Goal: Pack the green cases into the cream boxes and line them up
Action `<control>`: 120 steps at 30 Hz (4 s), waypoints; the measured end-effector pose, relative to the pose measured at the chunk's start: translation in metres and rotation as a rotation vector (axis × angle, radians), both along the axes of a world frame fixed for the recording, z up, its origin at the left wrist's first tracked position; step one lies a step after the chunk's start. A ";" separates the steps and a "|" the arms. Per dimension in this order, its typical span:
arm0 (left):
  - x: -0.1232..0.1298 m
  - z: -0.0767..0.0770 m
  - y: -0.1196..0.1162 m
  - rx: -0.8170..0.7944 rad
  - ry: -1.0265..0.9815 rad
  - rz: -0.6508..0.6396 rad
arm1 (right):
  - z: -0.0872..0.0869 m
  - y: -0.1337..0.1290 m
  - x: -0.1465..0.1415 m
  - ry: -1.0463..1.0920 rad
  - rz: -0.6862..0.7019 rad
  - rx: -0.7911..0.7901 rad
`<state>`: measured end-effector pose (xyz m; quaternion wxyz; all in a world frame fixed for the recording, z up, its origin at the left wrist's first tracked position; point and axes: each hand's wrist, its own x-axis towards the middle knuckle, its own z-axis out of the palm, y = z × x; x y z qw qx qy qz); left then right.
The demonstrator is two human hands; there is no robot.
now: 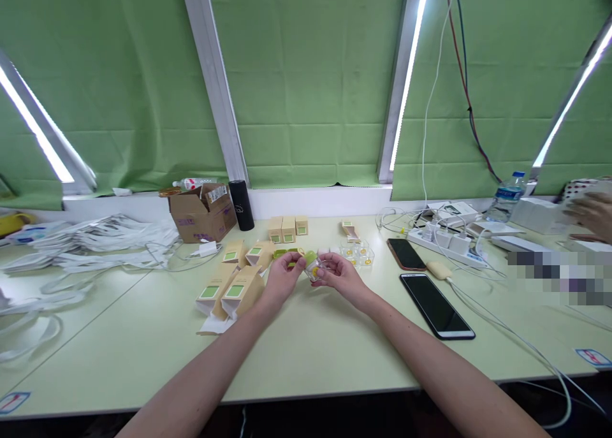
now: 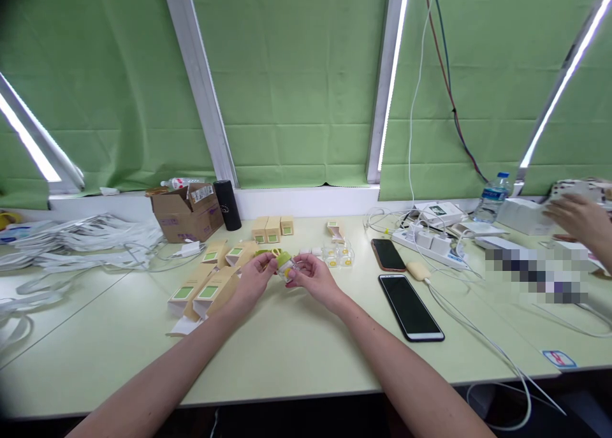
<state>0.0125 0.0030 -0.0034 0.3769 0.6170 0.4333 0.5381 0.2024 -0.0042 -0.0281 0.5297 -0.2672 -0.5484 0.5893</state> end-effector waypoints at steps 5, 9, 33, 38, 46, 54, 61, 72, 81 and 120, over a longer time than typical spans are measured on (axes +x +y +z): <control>0.000 0.000 0.003 0.003 0.012 0.001 | -0.001 0.001 0.000 0.008 -0.007 -0.015; 0.000 0.000 0.003 0.009 0.011 -0.007 | -0.002 0.001 0.000 0.017 -0.010 -0.023; 0.001 0.003 -0.007 -0.020 -0.063 -0.084 | -0.005 0.005 -0.001 0.102 -0.037 -0.067; -0.001 0.002 -0.011 0.028 -0.035 -0.137 | -0.006 0.007 0.001 0.164 -0.054 -0.082; 0.007 -0.007 -0.012 0.114 0.106 -0.157 | -0.004 0.006 0.000 0.203 -0.062 -0.102; 0.008 -0.006 -0.011 0.101 0.047 -0.156 | -0.002 -0.001 0.001 0.178 0.019 -0.018; 0.005 -0.005 -0.011 0.122 0.028 -0.176 | -0.001 -0.003 0.002 0.051 0.035 0.109; 0.001 -0.008 -0.006 0.157 0.070 -0.158 | -0.004 0.003 0.002 0.036 0.006 0.189; 0.005 -0.009 -0.009 0.183 0.088 -0.094 | -0.002 0.000 0.001 -0.001 -0.029 0.198; -0.001 -0.012 -0.011 0.575 0.438 0.065 | -0.005 0.015 0.017 0.417 0.035 -0.139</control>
